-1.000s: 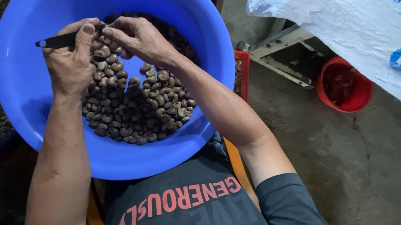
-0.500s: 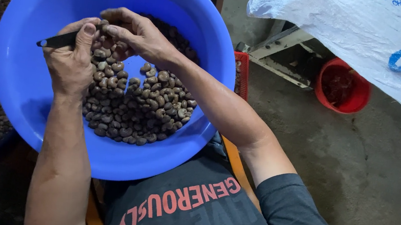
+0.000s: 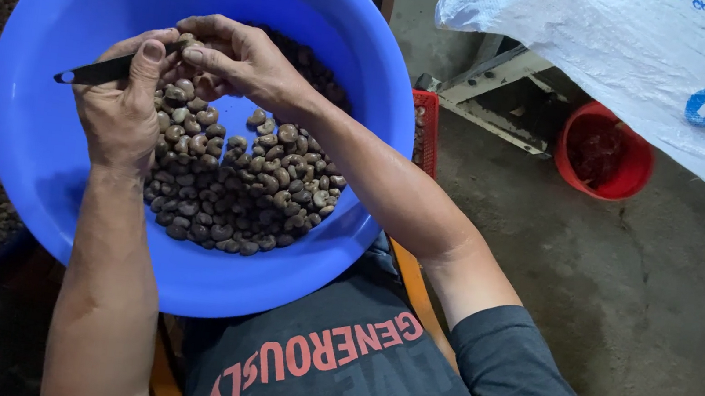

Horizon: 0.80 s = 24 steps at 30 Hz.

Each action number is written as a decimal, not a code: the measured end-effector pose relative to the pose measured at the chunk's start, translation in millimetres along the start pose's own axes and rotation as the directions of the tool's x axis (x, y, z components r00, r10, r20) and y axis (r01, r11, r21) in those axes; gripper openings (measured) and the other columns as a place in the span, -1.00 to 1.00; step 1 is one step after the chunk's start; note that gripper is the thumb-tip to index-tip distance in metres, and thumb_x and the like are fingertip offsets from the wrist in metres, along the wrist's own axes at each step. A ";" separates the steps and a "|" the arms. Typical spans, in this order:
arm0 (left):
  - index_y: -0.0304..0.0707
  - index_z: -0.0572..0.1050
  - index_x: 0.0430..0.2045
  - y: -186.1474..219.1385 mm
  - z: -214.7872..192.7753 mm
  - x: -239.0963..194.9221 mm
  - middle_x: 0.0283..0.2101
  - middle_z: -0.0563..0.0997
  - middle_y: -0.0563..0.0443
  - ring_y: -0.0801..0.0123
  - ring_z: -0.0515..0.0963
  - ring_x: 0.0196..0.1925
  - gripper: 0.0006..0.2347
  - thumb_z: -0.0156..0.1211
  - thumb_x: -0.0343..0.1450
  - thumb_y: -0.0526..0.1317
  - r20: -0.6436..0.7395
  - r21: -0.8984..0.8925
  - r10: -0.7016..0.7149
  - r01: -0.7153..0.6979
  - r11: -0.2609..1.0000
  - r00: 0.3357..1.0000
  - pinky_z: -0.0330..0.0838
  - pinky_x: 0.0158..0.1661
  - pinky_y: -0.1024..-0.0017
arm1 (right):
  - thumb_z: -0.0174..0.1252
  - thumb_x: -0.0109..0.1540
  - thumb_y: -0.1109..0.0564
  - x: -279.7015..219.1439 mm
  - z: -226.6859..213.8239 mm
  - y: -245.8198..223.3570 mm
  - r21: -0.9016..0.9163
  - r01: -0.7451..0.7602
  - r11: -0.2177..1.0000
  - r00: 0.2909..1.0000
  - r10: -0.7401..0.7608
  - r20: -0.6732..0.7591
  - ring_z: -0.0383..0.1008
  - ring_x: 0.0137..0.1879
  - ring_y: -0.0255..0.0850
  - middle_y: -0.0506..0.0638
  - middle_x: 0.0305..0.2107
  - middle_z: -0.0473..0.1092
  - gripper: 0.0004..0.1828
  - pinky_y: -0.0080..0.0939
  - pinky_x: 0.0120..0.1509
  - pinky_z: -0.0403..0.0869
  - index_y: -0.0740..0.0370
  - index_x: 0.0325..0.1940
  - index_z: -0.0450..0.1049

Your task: A person uses a small handheld tool to scrape the outer skin or residue off of cashew nuts in a large blue bowl.

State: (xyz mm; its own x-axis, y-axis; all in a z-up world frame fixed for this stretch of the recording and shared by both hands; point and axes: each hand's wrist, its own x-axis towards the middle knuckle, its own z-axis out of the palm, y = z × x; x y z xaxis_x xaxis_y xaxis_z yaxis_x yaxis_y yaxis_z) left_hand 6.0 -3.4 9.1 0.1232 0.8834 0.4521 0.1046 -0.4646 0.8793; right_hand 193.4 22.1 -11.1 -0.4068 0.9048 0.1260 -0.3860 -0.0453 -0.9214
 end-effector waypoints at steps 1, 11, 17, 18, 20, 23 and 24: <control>-0.45 0.58 0.00 4.7 -0.3 0.2 0.02 0.67 -0.22 0.12 0.69 0.12 -0.76 0.15 0.69 -0.17 0.028 0.023 0.010 -0.011 1.000 1.000 0.66 0.17 0.31 | 0.21 0.32 0.01 -0.7 0.5 -2.3 -0.015 -0.001 1.000 1.000 0.000 -0.010 0.61 -0.23 -0.16 0.16 -0.16 0.57 -0.47 -0.19 -0.09 0.68 0.33 0.28 0.31; -0.41 0.58 -0.01 3.9 -2.7 -0.1 0.03 0.66 -0.21 0.07 0.69 0.12 -0.75 0.12 0.70 -0.14 0.028 0.014 -0.001 0.001 1.000 1.000 0.71 0.17 0.24 | 0.17 0.36 -0.04 -4.8 1.8 -8.1 -0.052 0.025 0.998 0.998 -0.022 0.057 0.64 -0.11 -0.15 0.14 -0.07 0.55 -0.50 -0.19 -0.05 0.68 0.27 0.29 0.30; -0.40 0.61 -0.04 -7.3 -5.6 0.9 -0.04 0.68 -0.18 0.13 0.71 0.05 -0.79 0.19 0.69 -0.17 -0.037 0.069 0.028 -0.026 0.997 0.999 0.68 0.12 0.26 | 0.14 0.38 -0.06 -9.0 6.0 -19.3 -0.103 0.023 0.994 0.994 -0.012 0.106 0.55 -0.21 -0.23 0.04 -0.16 0.50 -0.52 -0.27 -0.15 0.56 0.25 0.28 0.33; -0.40 0.59 -0.01 -3.1 -5.0 1.0 0.01 0.67 -0.19 0.13 0.69 0.11 -0.78 0.18 0.68 -0.16 -0.006 0.027 -0.002 0.002 1.000 1.000 0.66 0.18 0.29 | 0.12 0.38 -0.07 -8.8 6.8 -20.4 -0.113 0.024 0.993 0.995 -0.012 0.103 0.57 -0.21 -0.22 0.05 -0.17 0.50 -0.51 -0.26 -0.15 0.59 0.25 0.29 0.31; -0.39 0.57 0.01 -3.7 -3.9 0.1 0.06 0.65 -0.19 0.14 0.66 0.17 -0.76 0.16 0.68 -0.14 0.029 -0.013 -0.035 0.035 0.999 0.999 0.63 0.24 0.31 | 0.10 0.39 -0.08 -9.2 5.8 -17.1 -0.119 0.023 0.993 0.995 -0.012 0.098 0.59 -0.22 -0.20 0.07 -0.18 0.50 -0.50 -0.25 -0.15 0.62 0.25 0.30 0.29; -0.39 0.60 -0.04 -10.9 -5.1 0.5 -0.04 0.67 -0.16 0.19 0.70 0.02 -0.82 0.19 0.69 -0.21 0.000 0.034 -0.017 0.017 0.999 1.000 0.71 0.09 0.33 | 0.11 0.36 -0.13 -7.1 4.0 -12.0 -0.161 0.030 0.986 0.993 -0.011 0.118 0.49 -0.28 -0.24 -0.02 -0.39 0.36 -0.47 -0.23 -0.14 0.65 0.26 0.25 0.24; -0.39 0.60 -0.04 -9.6 -6.2 0.9 -0.02 0.67 -0.16 0.17 0.70 0.05 -0.78 0.17 0.69 -0.16 -0.007 0.051 -0.002 0.003 0.999 1.000 0.69 0.12 0.30 | 0.12 0.35 -0.13 -6.8 4.8 -12.8 -0.156 0.032 0.987 0.992 -0.013 0.122 0.51 -0.25 -0.24 0.00 -0.33 0.42 -0.46 -0.19 -0.12 0.69 0.26 0.25 0.25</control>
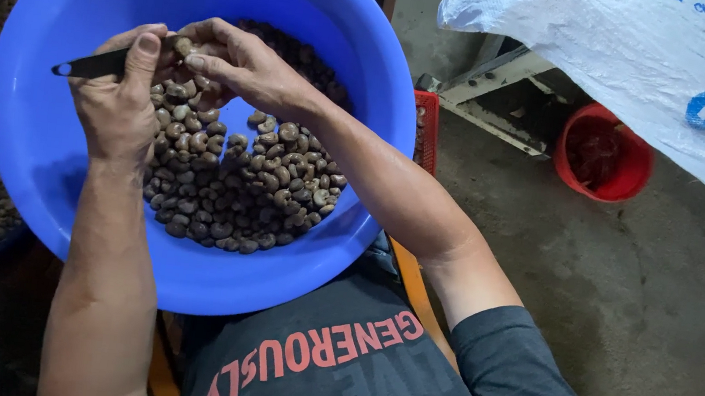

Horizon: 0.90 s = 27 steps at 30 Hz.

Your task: A person uses a small handheld tool to scrape the outer skin or residue off of cashew nuts in a large blue bowl.

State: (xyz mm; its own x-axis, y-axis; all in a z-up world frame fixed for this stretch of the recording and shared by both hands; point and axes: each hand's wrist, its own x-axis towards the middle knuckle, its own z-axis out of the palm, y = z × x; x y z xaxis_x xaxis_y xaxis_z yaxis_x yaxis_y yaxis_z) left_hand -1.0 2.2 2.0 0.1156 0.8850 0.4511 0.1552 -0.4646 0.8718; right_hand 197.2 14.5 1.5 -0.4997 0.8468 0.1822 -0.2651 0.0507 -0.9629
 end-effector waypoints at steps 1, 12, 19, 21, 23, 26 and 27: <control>-0.39 0.60 -0.03 1.1 -1.4 -0.2 0.00 0.67 -0.17 0.15 0.69 0.08 -0.74 0.15 0.70 -0.11 -0.009 0.019 0.013 -0.013 1.000 1.000 0.68 0.14 0.28 | 0.13 0.34 -0.14 0.3 0.9 -0.3 0.006 0.002 1.000 1.000 -0.002 0.005 0.54 -0.22 -0.25 0.02 -0.27 0.48 -0.45 -0.15 -0.10 0.73 0.27 0.24 0.27; -0.39 0.61 -0.02 8.9 4.2 -0.4 0.03 0.67 -0.19 0.17 0.67 0.10 -0.78 0.19 0.68 -0.15 0.030 0.007 0.003 -0.003 1.000 1.000 0.62 0.13 0.33 | 0.20 0.33 -0.05 4.9 -7.8 7.8 -0.015 0.009 1.000 0.999 -0.010 -0.044 0.56 -0.26 -0.21 -0.01 -0.36 0.44 -0.51 -0.23 -0.17 0.66 0.30 0.21 0.33; -0.38 0.64 -0.15 -17.2 3.7 4.1 -0.10 0.71 -0.13 0.24 0.68 -0.02 -0.77 0.14 0.64 -0.16 -0.113 0.040 0.104 -0.100 0.994 0.988 0.56 0.08 0.32 | 0.31 0.30 -0.06 8.0 -7.7 14.6 -0.042 0.024 0.999 0.999 -0.026 -0.044 0.56 -0.15 -0.33 -0.05 -0.17 0.52 -0.54 -0.34 -0.14 0.57 0.18 0.19 0.42; -0.34 0.63 -0.12 1.3 1.0 1.6 -0.03 0.69 -0.14 0.22 0.65 0.08 -0.79 0.13 0.64 -0.16 -0.046 0.005 0.086 -0.086 0.996 0.995 0.52 0.17 0.32 | 0.29 0.32 -0.03 9.0 -5.9 12.8 -0.031 0.055 0.998 0.998 -0.056 -0.026 0.56 -0.23 -0.26 0.02 -0.26 0.51 -0.54 -0.35 -0.24 0.49 0.23 0.20 0.38; -0.30 0.61 -0.09 10.1 3.0 1.2 0.04 0.66 -0.15 0.19 0.62 0.19 -0.80 0.11 0.64 -0.16 0.032 -0.042 0.070 -0.069 0.997 0.997 0.48 0.27 0.31 | 0.28 0.35 0.01 6.8 -5.9 9.6 -0.026 0.084 0.996 0.996 -0.084 -0.025 0.56 -0.31 -0.19 0.09 -0.35 0.50 -0.54 -0.35 -0.34 0.40 0.28 0.21 0.34; -0.25 0.65 -0.11 11.1 2.7 1.4 -0.16 0.72 0.00 0.42 0.69 -0.13 -0.74 0.21 0.57 -0.04 -0.044 -0.044 -0.092 0.090 0.995 0.995 0.62 -0.14 0.53 | 0.29 0.33 -0.01 4.0 -1.5 -0.1 -0.112 0.072 0.991 0.997 -0.076 -0.032 0.59 -0.32 -0.18 0.06 -0.34 0.52 -0.56 -0.33 -0.31 0.46 0.28 0.14 0.35; -0.26 0.64 -0.11 11.5 1.3 1.4 -0.13 0.71 -0.02 0.35 0.69 -0.06 -0.74 0.19 0.58 -0.05 -0.025 -0.063 -0.074 0.073 0.995 0.997 0.64 -0.07 0.48 | 0.28 0.34 0.01 2.8 0.8 -4.6 -0.129 0.071 0.989 0.997 -0.075 -0.027 0.58 -0.31 -0.18 0.08 -0.34 0.53 -0.57 -0.32 -0.27 0.50 0.29 0.14 0.35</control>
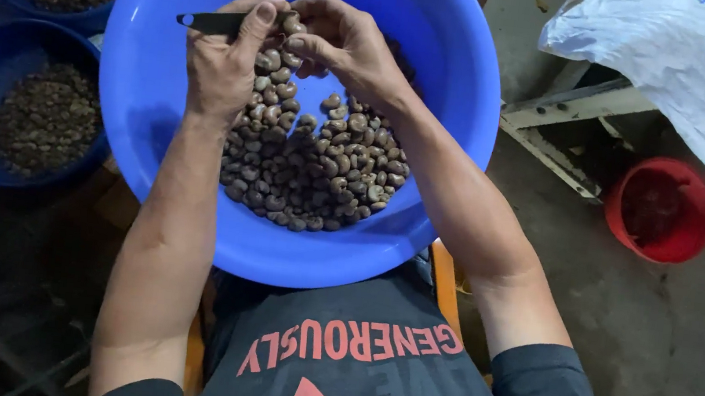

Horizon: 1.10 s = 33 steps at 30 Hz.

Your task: A person uses a small handheld tool to scrape the outer skin or residue off of cashew nuts in a large blue bowl.

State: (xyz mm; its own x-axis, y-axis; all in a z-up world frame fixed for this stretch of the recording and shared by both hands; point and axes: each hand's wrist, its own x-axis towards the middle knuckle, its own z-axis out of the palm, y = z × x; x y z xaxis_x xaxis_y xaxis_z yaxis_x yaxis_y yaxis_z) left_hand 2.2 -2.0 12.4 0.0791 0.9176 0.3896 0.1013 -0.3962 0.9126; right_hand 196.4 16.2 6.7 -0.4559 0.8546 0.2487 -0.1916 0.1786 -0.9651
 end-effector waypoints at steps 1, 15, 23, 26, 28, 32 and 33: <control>-0.26 0.63 -0.11 0.5 -1.1 0.0 -0.09 0.70 -0.04 0.29 0.70 0.00 -0.75 0.16 0.59 -0.05 0.019 -0.020 0.017 -0.017 1.000 1.000 0.66 0.01 0.42 | 0.26 0.35 0.02 -1.0 1.3 -4.9 -0.017 0.000 1.000 1.000 0.000 0.005 0.58 -0.30 -0.19 0.09 -0.34 0.54 -0.59 -0.30 -0.24 0.54 0.29 0.14 0.34; -0.42 0.60 -0.05 -4.2 -3.5 -1.7 -0.06 0.70 -0.16 0.21 0.72 0.00 -0.75 0.18 0.60 -0.14 0.126 0.075 0.054 -0.064 0.995 0.991 0.70 0.00 0.42 | 0.30 0.36 0.15 -4.1 0.0 -2.6 -0.639 0.186 0.746 0.976 -0.217 0.031 0.62 -0.43 -0.29 -0.04 -0.39 0.57 -0.68 -0.28 -0.26 0.59 0.19 0.11 0.34; -0.41 0.59 -0.06 0.9 -3.6 -1.4 0.00 0.67 -0.19 0.13 0.69 0.07 -0.79 0.15 0.62 -0.20 0.158 0.043 0.089 -0.097 0.994 0.983 0.68 0.12 0.32 | 0.26 0.38 0.10 -4.8 3.9 -12.7 -0.648 0.186 0.739 0.976 -0.215 0.035 0.59 -0.43 -0.32 -0.07 -0.44 0.55 -0.72 -0.28 -0.27 0.55 0.21 0.09 0.36; -0.36 0.61 -0.07 6.7 -3.8 -0.7 -0.13 0.71 -0.11 0.26 0.74 -0.07 -0.73 0.17 0.60 -0.09 0.072 0.053 0.029 -0.033 0.998 0.997 0.70 -0.06 0.45 | 0.22 0.37 0.20 -3.5 5.7 -15.6 -0.457 0.092 0.884 0.994 -0.108 -0.010 0.59 -0.35 -0.28 0.01 -0.32 0.51 -0.75 -0.34 -0.20 0.65 0.27 0.10 0.37; -0.30 0.62 -0.08 15.5 -4.3 -1.1 -0.02 0.70 -0.12 0.21 0.71 0.07 -0.74 0.18 0.60 -0.07 0.081 0.035 0.059 -0.062 0.997 0.995 0.65 0.10 0.39 | 0.16 0.37 0.23 -2.3 2.1 -9.7 -0.338 0.125 0.933 0.991 -0.133 -0.001 0.61 -0.29 -0.21 0.07 -0.16 0.46 -0.72 -0.29 -0.17 0.67 0.29 0.15 0.33; -0.32 0.61 -0.07 1.3 -3.3 0.1 -0.10 0.71 -0.09 0.30 0.72 -0.05 -0.76 0.18 0.60 -0.10 0.077 0.014 0.050 -0.051 0.999 0.996 0.68 0.00 0.46 | 0.13 0.36 0.21 -2.2 3.4 -8.1 -0.321 0.102 0.942 0.994 -0.106 0.004 0.62 -0.29 -0.20 0.09 -0.16 0.48 -0.73 -0.30 -0.15 0.70 0.31 0.13 0.34; -0.33 0.61 -0.08 -1.7 -3.6 0.6 -0.12 0.71 -0.10 0.29 0.73 -0.06 -0.75 0.19 0.60 -0.09 0.051 -0.014 0.055 -0.055 0.998 0.997 0.70 -0.02 0.46 | 0.07 0.38 0.19 -2.6 3.6 -8.4 -0.286 0.096 0.953 0.995 -0.095 0.020 0.62 -0.25 -0.17 0.10 -0.11 0.47 -0.72 -0.27 -0.12 0.72 0.30 0.17 0.32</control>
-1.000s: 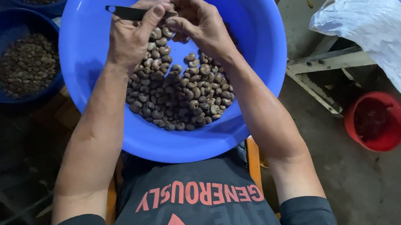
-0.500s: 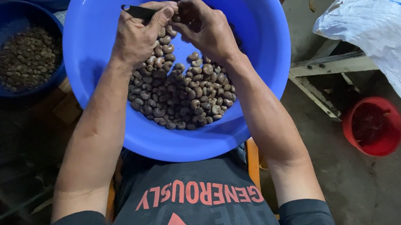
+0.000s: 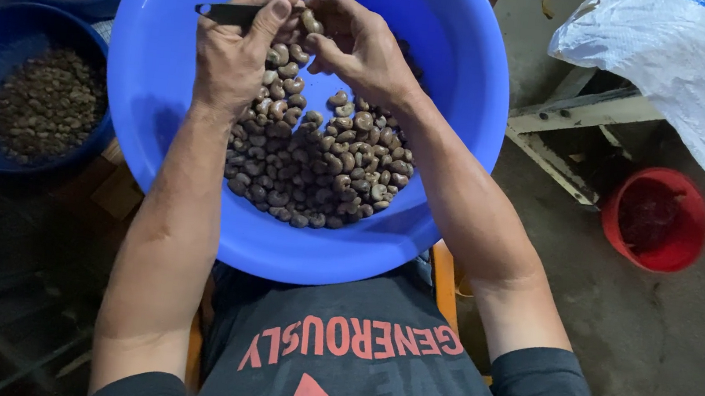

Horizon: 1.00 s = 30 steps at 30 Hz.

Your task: A person uses a small handheld tool to scrape the outer skin or residue off of cashew nuts in a large blue bowl.

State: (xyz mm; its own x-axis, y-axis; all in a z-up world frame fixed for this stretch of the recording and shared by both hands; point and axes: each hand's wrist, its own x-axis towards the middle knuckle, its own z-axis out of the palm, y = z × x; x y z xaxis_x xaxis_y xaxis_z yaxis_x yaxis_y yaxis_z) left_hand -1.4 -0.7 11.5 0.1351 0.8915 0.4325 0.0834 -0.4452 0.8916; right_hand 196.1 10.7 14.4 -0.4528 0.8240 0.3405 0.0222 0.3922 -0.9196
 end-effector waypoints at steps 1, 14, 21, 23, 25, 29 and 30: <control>-0.34 0.61 -0.10 -3.1 0.6 1.3 -0.14 0.72 -0.11 0.27 0.74 -0.08 -0.75 0.20 0.59 -0.09 -0.025 -0.029 0.007 -0.007 1.000 1.000 0.72 -0.04 0.45 | 0.02 0.40 0.17 -0.4 -1.2 -0.6 0.034 -0.006 0.999 1.000 0.006 0.017 0.62 -0.21 -0.14 0.11 -0.06 0.45 -0.70 -0.23 -0.08 0.74 0.30 0.21 0.30; -0.46 0.59 0.02 5.5 3.4 -0.8 0.04 0.67 -0.24 0.16 0.68 0.12 -0.72 0.15 0.67 -0.13 0.022 0.023 0.031 -0.031 0.999 0.999 0.60 0.18 0.35 | -0.09 0.44 -0.13 0.1 -1.5 9.7 0.158 -0.088 0.984 0.996 0.085 0.026 0.72 -0.30 -0.15 0.12 -0.08 0.58 -0.57 -0.32 -0.22 0.66 0.20 0.22 0.29; -0.39 0.59 -0.02 10.3 1.5 -0.5 0.05 0.67 -0.23 0.07 0.67 0.18 -0.74 0.12 0.71 -0.11 0.009 0.066 0.098 -0.098 0.993 0.995 0.58 0.24 0.24 | -0.06 0.39 -0.22 -0.9 -6.4 -3.8 0.145 -0.184 0.972 0.983 0.185 0.008 0.50 -0.31 -0.27 -0.03 -0.34 0.39 -0.46 -0.29 -0.18 0.64 0.17 0.29 0.36; -0.44 0.58 -0.01 4.9 0.6 0.0 0.06 0.65 -0.26 0.06 0.66 0.19 -0.74 0.12 0.71 -0.13 0.016 0.052 0.095 -0.096 0.994 0.995 0.57 0.26 0.23 | -0.07 0.38 -0.25 -1.1 -7.0 -4.2 0.145 -0.197 0.970 0.980 0.197 0.014 0.54 -0.31 -0.25 -0.02 -0.33 0.39 -0.42 -0.29 -0.16 0.68 0.17 0.32 0.35; -0.46 0.59 -0.03 -4.7 0.5 1.1 -0.02 0.68 -0.24 0.07 0.70 0.07 -0.77 0.16 0.71 -0.18 -0.032 0.085 0.116 -0.113 0.990 0.993 0.63 0.15 0.23 | -0.07 0.36 -0.26 -2.5 -7.4 -4.2 0.234 -0.243 0.941 0.970 0.230 0.081 0.52 -0.23 -0.25 -0.03 -0.27 0.38 -0.39 -0.23 -0.11 0.72 0.21 0.30 0.33; -0.41 0.61 -0.03 7.9 2.5 -0.8 0.03 0.67 -0.21 0.08 0.68 0.14 -0.73 0.10 0.73 -0.12 0.015 0.110 0.106 -0.107 0.988 0.994 0.58 0.20 0.23 | -0.09 0.34 -0.27 -3.4 -6.1 -14.2 0.290 -0.273 0.917 0.962 0.261 0.080 0.67 -0.27 -0.16 0.09 -0.24 0.49 -0.37 -0.17 -0.11 0.76 0.24 0.27 0.30; -0.42 0.60 0.02 3.4 2.4 -1.0 0.03 0.68 -0.20 0.15 0.67 0.04 -0.75 0.12 0.72 -0.14 0.018 0.123 0.089 -0.091 0.988 0.996 0.59 0.10 0.30 | -0.07 0.35 -0.23 -3.6 -6.1 -11.3 0.345 -0.262 0.901 0.965 0.251 0.077 0.66 -0.27 -0.13 0.09 -0.21 0.50 -0.42 -0.16 -0.11 0.75 0.24 0.26 0.31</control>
State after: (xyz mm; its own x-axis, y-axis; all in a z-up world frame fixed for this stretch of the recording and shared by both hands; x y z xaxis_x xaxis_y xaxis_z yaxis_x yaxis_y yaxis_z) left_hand 1.1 -3.2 13.8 0.1593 0.8465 0.5080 0.1918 -0.5313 0.8252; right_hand 202.9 5.8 24.7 -0.4998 0.8622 0.0825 -0.1684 -0.0033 -0.9857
